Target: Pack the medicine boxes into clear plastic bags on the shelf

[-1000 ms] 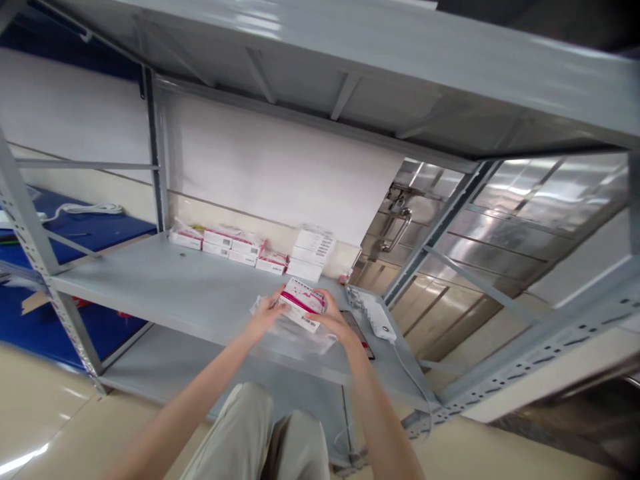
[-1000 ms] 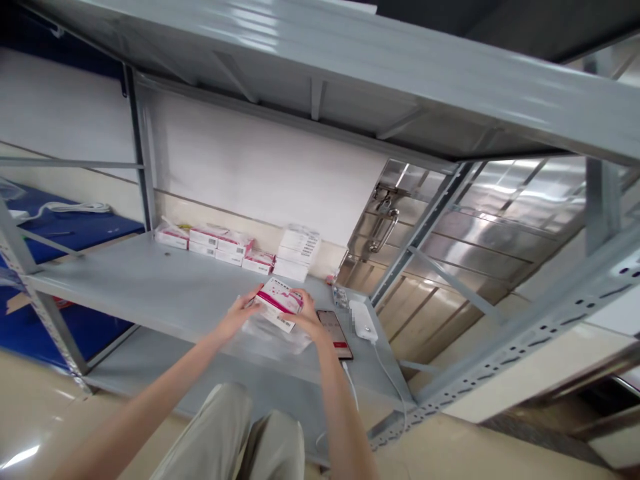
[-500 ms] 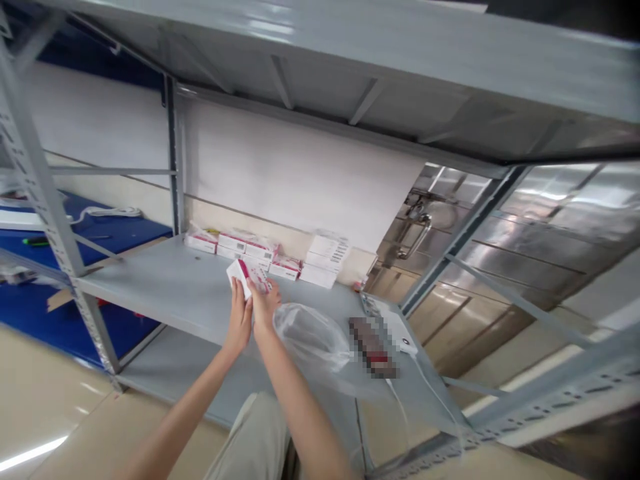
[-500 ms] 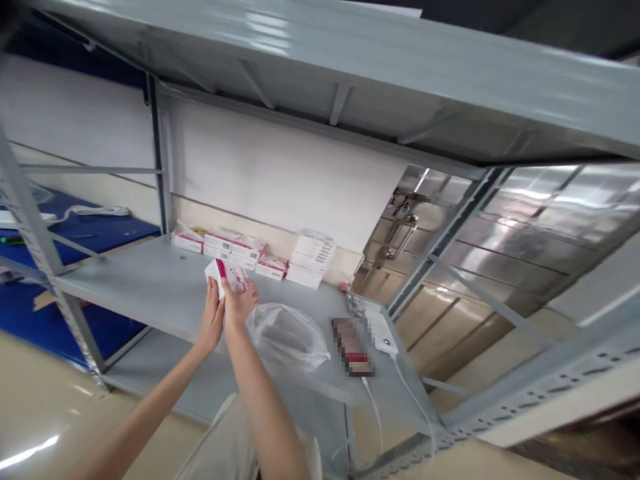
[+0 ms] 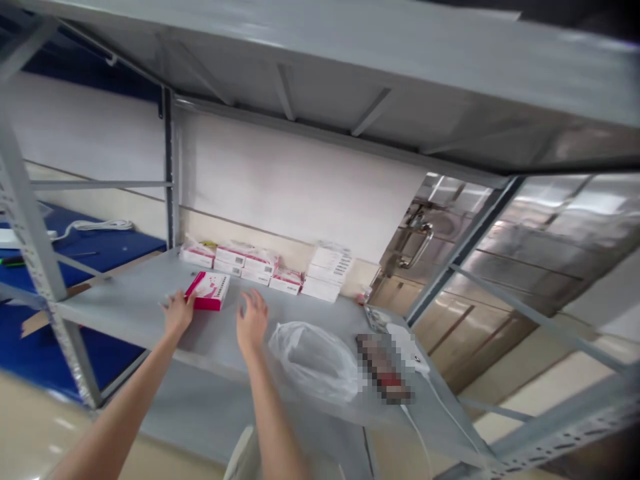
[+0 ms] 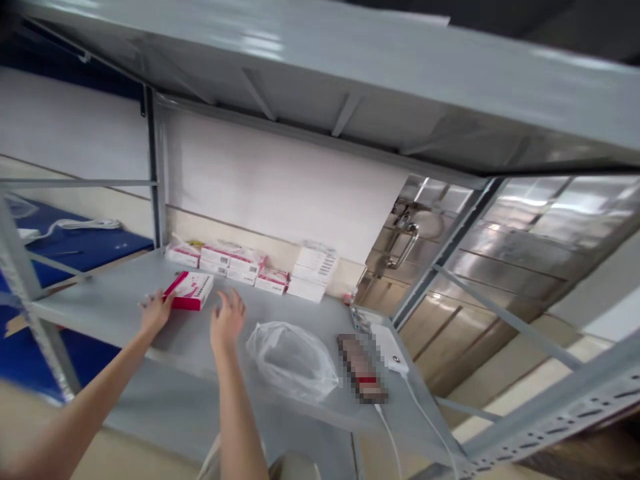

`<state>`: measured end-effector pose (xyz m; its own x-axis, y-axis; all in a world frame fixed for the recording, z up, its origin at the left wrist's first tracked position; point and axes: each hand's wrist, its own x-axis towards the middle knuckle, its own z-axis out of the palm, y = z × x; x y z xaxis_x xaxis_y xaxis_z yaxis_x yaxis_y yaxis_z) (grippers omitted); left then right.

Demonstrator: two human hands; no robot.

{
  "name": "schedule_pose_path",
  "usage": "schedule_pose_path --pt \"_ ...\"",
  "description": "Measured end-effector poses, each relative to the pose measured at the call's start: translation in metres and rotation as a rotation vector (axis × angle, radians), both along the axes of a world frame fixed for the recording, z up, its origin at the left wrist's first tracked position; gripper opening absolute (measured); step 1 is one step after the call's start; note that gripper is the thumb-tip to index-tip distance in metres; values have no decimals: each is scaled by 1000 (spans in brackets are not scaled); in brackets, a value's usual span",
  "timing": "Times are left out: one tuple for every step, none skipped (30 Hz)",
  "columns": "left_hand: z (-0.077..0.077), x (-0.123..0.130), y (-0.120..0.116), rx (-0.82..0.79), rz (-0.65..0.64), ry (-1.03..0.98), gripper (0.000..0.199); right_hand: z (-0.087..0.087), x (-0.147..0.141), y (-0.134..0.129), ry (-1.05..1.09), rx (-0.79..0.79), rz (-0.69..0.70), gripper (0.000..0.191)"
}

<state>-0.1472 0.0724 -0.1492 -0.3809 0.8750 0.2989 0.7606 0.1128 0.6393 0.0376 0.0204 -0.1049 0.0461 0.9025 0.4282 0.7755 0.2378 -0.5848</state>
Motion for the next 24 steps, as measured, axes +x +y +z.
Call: schedule_pose_path --pt "-4 -3 4 46 -10 -11 56 5 18 -5 -38 -25 -127 47" --pt "-8 -5 7 96 -33 -26 60 8 34 -10 -82 -90 -226 52" --pt "-12 -5 9 140 -37 -54 66 9 49 -14 -133 -163 -302 59" --pt "-15 -5 9 183 -31 -92 72 9 62 -17 -186 -245 -344 65" --pt "-17 -4 8 220 -11 -140 77 7 72 -18 -238 -323 -356 68" --pt "-18 -2 6 255 23 -194 81 5 79 -19 -283 -387 -344 69" --pt "-18 0 2 293 59 -243 84 2 84 -19 -318 -437 -318 68" --pt "-16 3 -4 338 82 -276 84 0 88 -18 -344 -469 -291 66" --pt "-15 7 -11 390 85 -282 81 -2 89 -18 -365 -483 -266 64" --pt "-12 12 -20 446 74 -259 77 -4 90 -19 -383 -479 -249 61" --pt "-10 18 -30 507 50 -217 71 -5 91 -21 -398 -469 -237 57" --pt "-7 25 -41 562 6 -167 67 -6 91 -23 -411 -457 -224 52" --pt "-4 33 -52 614 -42 -119 65 -7 90 -26 -418 -441 -199 46" --pt "-1 43 -64 658 -85 -85 66 -6 89 -29 -413 -422 -160 40" --pt "2 53 -75 687 -128 -66 71 -5 88 -32 -390 -404 -115 34" --pt "7 63 -85 701 -157 -59 78 -2 87 -35 -342 -380 -64 31" --pt "12 73 -94 691 -189 -61 84 2 85 -38 -266 -350 -5 29" --pt "18 82 -101 669 -218 -68 88 8 85 -41 -157 -315 59 28" --pt "24 90 -107 642 -244 -80 90 16 85 -44 -13 -280 133 27" --pt "32 98 -111 617 -271 -102 91 25 86 -47 160 -247 219 26" --pt "40 104 -113 610 -293 -132 90 36 88 -52 346 -221 323 24" --pt "48 109 -115 627 -310 -167 84 48 91 -57 533 -204 437 24" --pt "55 114 -116 663 -321 -204 75 59 96 -64 698 -201 549 24" --pt "62 118 -116 709 -327 -241 61 70 101 -72 824 -198 645 26"
